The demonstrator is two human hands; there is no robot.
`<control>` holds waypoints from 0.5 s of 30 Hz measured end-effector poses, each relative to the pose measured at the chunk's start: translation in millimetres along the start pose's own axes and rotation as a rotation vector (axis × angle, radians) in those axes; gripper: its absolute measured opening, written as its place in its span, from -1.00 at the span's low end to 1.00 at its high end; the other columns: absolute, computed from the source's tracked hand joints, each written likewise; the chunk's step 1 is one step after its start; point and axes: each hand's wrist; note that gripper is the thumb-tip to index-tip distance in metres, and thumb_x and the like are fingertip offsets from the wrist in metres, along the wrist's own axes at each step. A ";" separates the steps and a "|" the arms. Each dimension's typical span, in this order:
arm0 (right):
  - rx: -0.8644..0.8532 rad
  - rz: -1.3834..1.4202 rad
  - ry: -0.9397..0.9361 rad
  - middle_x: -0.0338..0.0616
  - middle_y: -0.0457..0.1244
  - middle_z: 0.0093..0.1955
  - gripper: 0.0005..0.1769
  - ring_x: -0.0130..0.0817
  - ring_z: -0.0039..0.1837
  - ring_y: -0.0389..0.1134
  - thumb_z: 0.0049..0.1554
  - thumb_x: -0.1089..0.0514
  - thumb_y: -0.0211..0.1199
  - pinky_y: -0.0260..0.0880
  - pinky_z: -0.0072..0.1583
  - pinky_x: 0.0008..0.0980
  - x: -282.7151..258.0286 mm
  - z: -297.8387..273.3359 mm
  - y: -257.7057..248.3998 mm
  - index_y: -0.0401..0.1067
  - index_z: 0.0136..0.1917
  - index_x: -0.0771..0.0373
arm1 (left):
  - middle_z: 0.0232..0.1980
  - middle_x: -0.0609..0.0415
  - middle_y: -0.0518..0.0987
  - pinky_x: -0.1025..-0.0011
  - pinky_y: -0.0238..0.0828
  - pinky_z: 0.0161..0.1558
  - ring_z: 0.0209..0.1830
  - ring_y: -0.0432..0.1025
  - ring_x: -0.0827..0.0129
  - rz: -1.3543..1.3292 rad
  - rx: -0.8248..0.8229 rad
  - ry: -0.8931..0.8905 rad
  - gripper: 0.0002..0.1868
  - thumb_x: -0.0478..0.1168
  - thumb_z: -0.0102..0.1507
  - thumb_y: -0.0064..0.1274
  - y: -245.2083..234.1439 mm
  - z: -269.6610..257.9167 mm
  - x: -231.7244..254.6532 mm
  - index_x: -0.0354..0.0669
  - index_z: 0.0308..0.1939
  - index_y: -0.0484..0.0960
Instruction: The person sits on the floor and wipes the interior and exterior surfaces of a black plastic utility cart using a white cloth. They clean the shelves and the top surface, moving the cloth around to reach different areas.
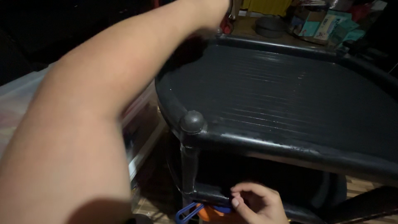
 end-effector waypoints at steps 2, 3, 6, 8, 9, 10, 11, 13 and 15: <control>-0.003 0.023 0.031 0.03 0.47 -0.13 -0.75 -0.32 -0.02 0.52 -0.02 0.42 0.42 0.60 0.06 -0.27 -2.9 -0.4 2.1 0.62 -0.02 0.41 | -0.11 -0.17 0.64 0.21 0.61 -0.23 -0.15 0.62 0.11 -0.301 0.128 -0.071 -0.73 -0.22 0.30 0.14 2.7 8.9 4.3 -0.14 0.08 0.56; 0.000 0.027 0.043 0.02 0.47 -0.13 -0.75 -0.32 -0.02 0.52 -0.02 0.42 0.43 0.59 0.07 -0.28 -4.5 -0.9 1.9 0.62 -0.02 0.41 | -0.12 -0.19 0.64 0.15 0.59 -0.18 -0.15 0.60 0.06 -0.227 0.177 0.022 -0.78 -0.24 0.29 0.16 5.4 15.1 6.9 -0.18 0.01 0.61; -0.018 0.035 -0.050 0.00 0.46 -0.14 -0.77 -0.36 -0.04 0.48 -0.01 0.42 0.43 0.54 0.05 -0.32 -10.1 -2.7 4.0 0.62 -0.03 0.42 | -0.19 -0.18 0.66 -0.04 0.43 0.00 -0.13 0.56 -0.02 0.024 0.249 0.218 -0.87 -0.29 0.23 0.19 18.9 31.7 15.8 -0.23 -0.18 0.72; -0.022 -0.017 -0.065 -0.03 0.46 -0.16 -0.78 -0.38 -0.06 0.48 -0.01 0.40 0.45 0.52 0.03 -0.35 -15.4 -2.6 3.1 0.62 -0.04 0.41 | -0.24 -0.10 0.67 -0.16 0.21 0.20 -0.11 0.54 -0.02 0.228 0.206 0.231 -0.87 -0.36 0.14 0.16 26.0 39.4 18.5 -0.16 -0.26 0.75; -0.019 -0.068 -0.025 -0.04 0.47 -0.18 -0.79 -0.40 -0.08 0.49 -0.02 0.38 0.47 0.54 0.02 -0.36 -18.1 -2.5 2.3 0.62 -0.06 0.40 | -0.24 -0.08 0.67 -0.19 0.11 0.26 -0.10 0.54 -0.01 0.194 0.174 0.211 -0.87 -0.34 0.17 0.13 28.9 41.0 18.1 -0.13 -0.25 0.76; -0.017 -0.118 0.016 -0.06 0.48 -0.20 -0.80 -0.41 -0.09 0.51 -0.03 0.36 0.48 0.55 0.01 -0.37 -20.5 -2.1 1.7 0.63 -0.07 0.38 | -0.24 -0.06 0.68 -0.22 0.01 0.33 -0.09 0.54 0.01 0.160 0.141 0.190 -0.86 -0.33 0.21 0.10 32.0 41.1 17.9 -0.10 -0.24 0.76; -0.015 -0.119 0.014 -0.07 0.48 -0.20 -0.79 -0.41 -0.09 0.51 -0.03 0.36 0.48 0.56 0.01 -0.37 -22.3 -1.1 1.9 0.63 -0.07 0.38 | -0.24 -0.04 0.68 -0.24 -0.09 0.39 -0.08 0.54 0.02 0.126 0.105 0.166 -0.85 -0.31 0.25 0.07 35.0 39.6 16.2 -0.08 -0.23 0.76; -0.013 -0.117 0.011 -0.07 0.48 -0.20 -0.78 -0.42 -0.09 0.52 -0.04 0.35 0.48 0.56 0.02 -0.38 -25.8 -0.2 3.7 0.63 -0.07 0.37 | -0.23 -0.01 0.67 -0.22 -0.03 0.34 -0.04 0.53 0.05 0.240 0.175 0.245 -0.85 -0.31 0.19 0.10 37.2 35.6 16.5 -0.05 -0.23 0.76; -0.020 -0.084 0.002 -0.08 0.47 -0.21 -0.77 -0.44 -0.10 0.51 -0.04 0.36 0.47 0.56 -0.01 -0.40 -28.5 -0.5 5.3 0.62 -0.06 0.38 | -0.23 0.01 0.67 -0.20 0.01 0.32 0.00 0.52 0.08 0.295 0.206 0.325 -0.83 -0.30 0.15 0.13 35.8 29.4 17.5 -0.02 -0.22 0.75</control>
Point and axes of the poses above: each hand's wrist, its own z-axis towards the middle knuckle, its own y-axis out of the palm, x = y × z
